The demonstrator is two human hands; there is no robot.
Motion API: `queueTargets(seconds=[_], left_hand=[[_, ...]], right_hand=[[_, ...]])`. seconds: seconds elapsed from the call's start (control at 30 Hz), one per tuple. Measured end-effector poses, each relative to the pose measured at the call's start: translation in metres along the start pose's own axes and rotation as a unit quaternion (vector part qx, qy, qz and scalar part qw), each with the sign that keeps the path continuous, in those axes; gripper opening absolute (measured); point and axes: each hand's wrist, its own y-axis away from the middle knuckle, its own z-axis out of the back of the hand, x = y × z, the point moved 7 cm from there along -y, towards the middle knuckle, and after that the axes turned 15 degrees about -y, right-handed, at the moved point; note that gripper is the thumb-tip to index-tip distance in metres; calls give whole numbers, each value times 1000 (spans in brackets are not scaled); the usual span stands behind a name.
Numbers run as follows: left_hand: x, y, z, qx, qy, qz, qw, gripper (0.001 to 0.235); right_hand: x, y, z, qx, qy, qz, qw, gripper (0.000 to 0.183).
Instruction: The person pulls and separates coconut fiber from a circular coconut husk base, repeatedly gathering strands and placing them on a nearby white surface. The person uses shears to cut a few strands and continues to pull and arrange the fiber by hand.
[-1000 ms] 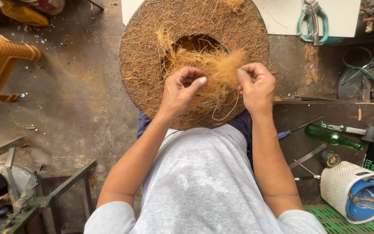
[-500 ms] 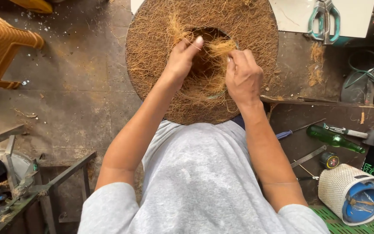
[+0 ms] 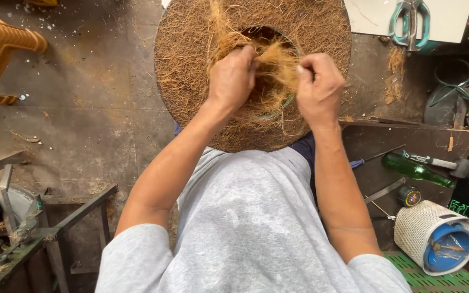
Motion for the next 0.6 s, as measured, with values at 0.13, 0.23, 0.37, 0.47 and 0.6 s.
queueTargets(seconds=[0.13, 0.23, 0.37, 0.47, 0.6], left_hand=[[3, 5, 6, -92, -108, -42, 989, 14], [-10, 9, 18, -40, -117, -49, 991, 14], [-41, 40, 74, -98, -124, -136, 978, 25], [-34, 46, 78, -101, -58, -161, 980, 21], [-38, 43, 55, -51, 120, -190, 973, 13]], right_hand=[[-1, 0, 14, -13, 6, -56, 998, 7], [2, 2, 10, -4, 20, -49, 999, 6], [6, 2, 10, 27, -34, -46, 998, 7], [0, 7, 6, 44, -39, -45, 997, 10], [8, 3, -13, 60, -80, -39, 994, 12]])
